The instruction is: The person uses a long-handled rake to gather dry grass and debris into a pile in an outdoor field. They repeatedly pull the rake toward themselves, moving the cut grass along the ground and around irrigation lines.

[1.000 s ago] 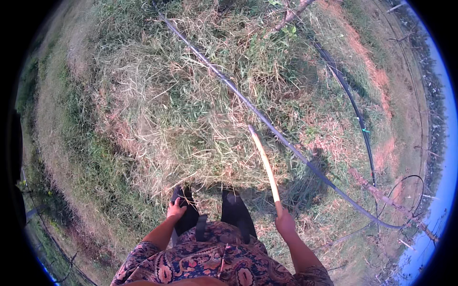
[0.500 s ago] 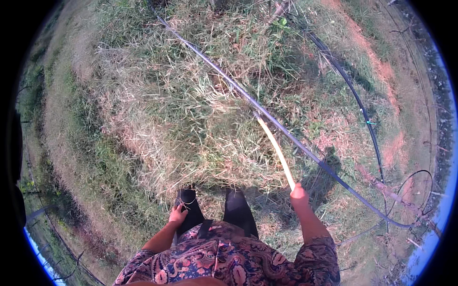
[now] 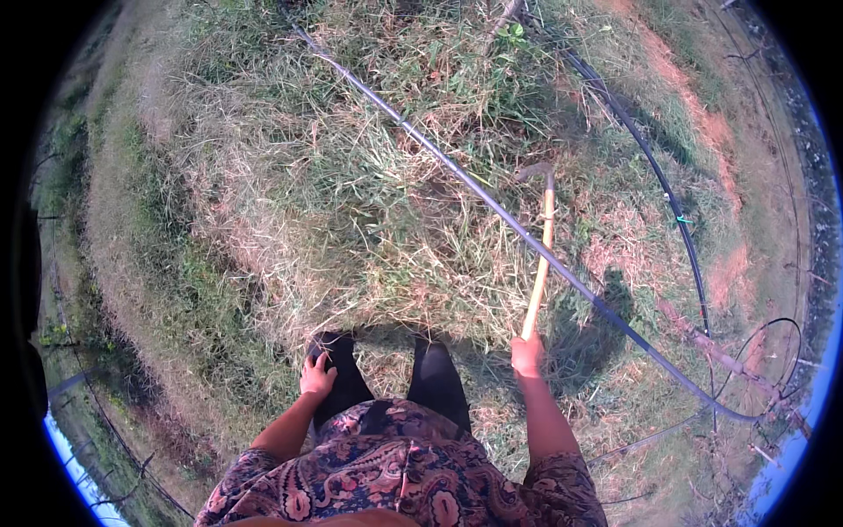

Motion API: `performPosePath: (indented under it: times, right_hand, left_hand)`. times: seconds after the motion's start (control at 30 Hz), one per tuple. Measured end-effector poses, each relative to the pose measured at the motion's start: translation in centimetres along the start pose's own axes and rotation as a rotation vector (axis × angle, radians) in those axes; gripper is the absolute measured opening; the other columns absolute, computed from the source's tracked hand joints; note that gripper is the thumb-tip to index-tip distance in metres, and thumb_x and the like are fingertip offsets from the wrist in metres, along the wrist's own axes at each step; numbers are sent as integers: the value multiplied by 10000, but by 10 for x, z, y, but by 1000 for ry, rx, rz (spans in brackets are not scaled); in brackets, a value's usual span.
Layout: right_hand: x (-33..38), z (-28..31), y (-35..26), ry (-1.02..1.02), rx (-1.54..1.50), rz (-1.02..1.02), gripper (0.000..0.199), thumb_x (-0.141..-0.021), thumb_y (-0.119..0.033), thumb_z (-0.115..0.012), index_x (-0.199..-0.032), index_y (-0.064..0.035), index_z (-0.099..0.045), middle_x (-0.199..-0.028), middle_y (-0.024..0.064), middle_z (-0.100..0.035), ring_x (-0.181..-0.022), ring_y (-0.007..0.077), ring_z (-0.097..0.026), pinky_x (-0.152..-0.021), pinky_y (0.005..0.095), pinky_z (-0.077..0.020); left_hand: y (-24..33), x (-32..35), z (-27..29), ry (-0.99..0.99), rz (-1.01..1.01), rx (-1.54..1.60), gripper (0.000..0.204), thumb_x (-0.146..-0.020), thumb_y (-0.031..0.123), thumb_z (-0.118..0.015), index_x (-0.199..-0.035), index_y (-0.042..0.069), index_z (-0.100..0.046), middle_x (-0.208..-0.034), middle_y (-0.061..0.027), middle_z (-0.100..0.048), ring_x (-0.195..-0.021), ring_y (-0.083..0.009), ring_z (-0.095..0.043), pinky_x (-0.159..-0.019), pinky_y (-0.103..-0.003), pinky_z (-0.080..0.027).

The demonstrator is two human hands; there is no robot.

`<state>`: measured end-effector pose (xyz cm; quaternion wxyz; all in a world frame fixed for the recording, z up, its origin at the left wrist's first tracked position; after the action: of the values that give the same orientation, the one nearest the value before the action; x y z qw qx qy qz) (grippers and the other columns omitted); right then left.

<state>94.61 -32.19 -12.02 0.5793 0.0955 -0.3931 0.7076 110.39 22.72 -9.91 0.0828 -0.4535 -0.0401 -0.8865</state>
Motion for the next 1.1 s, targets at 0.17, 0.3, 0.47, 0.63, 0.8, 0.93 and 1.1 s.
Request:
performPosePath:
  times: [0.17,0.3,0.47,0.63,0.8,0.93,1.1]
  right_hand:
    - [27,-195,-203,-444,-899,-398,144,-775,-78,-553,-696,-94,-433,-526,5,-427,-378,146,-414,-353,323,-377]
    - [229,-294,-178,-967,93,-41,176,-737,-103,-585,-864,4,-524,-572,72,-532,-431,209,-543,-398,365,-463]
    - [342,-313,-150,-1268,604,411,297,-737,-141,-550,-996,-4,-600,-889,220,-651,-819,332,-656,-710,425,-515]
    - [250,-259,-220,-952,721,602,336,-756,-180,-611,-1043,-22,-535,-805,223,-631,-747,380,-640,-689,455,-512]
    - [92,-213,-317,-298,441,561,314,-753,-132,-618,-1022,11,-542,-847,258,-638,-804,397,-640,-727,459,-519]
    - [-12,-241,-421,-172,338,467,323,-745,-154,-585,-1012,28,-599,-806,238,-652,-818,339,-664,-688,413,-525]
    - [-48,-280,-438,-143,717,523,337,-801,-172,-600,-1081,13,-573,-976,245,-641,-933,348,-641,-806,436,-509]
  left_hand:
    - [-37,18,-1,-4,23,55,631,-795,421,-589,-1374,285,-380,-1475,-161,-247,-1342,-364,-277,-1068,-463,-305]
    - [-80,27,-42,-126,144,66,636,-794,455,-590,-1371,279,-389,-1472,-161,-259,-1327,-367,-305,-1062,-450,-321]
    - [-91,21,-52,-126,125,196,619,-803,455,-586,-1363,266,-403,-1471,-146,-262,-1312,-370,-325,-1056,-452,-325]
    - [-104,28,-52,-97,151,248,615,-804,435,-574,-1373,296,-388,-1470,-143,-254,-1325,-354,-302,-1063,-475,-301]
    - [-116,34,-58,-118,176,293,623,-788,420,-562,-1375,303,-388,-1467,-156,-255,-1325,-355,-306,-1065,-474,-284]
    - [-114,33,-64,-119,145,248,624,-783,414,-574,-1370,304,-392,-1461,-161,-260,-1330,-357,-293,-1062,-479,-286]
    - [-112,28,-65,-82,121,213,609,-780,389,-599,-1353,305,-409,-1444,-165,-274,-1325,-358,-295,-1060,-477,-288]
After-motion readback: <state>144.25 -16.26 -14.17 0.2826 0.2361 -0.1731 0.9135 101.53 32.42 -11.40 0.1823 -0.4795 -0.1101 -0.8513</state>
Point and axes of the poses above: each hand's wrist, its own x-axis away from the middle knuckle, its own z-axis out of the back of the hand, y = z × x, the point moved 8 cm from there along -x, towards the middle knuckle
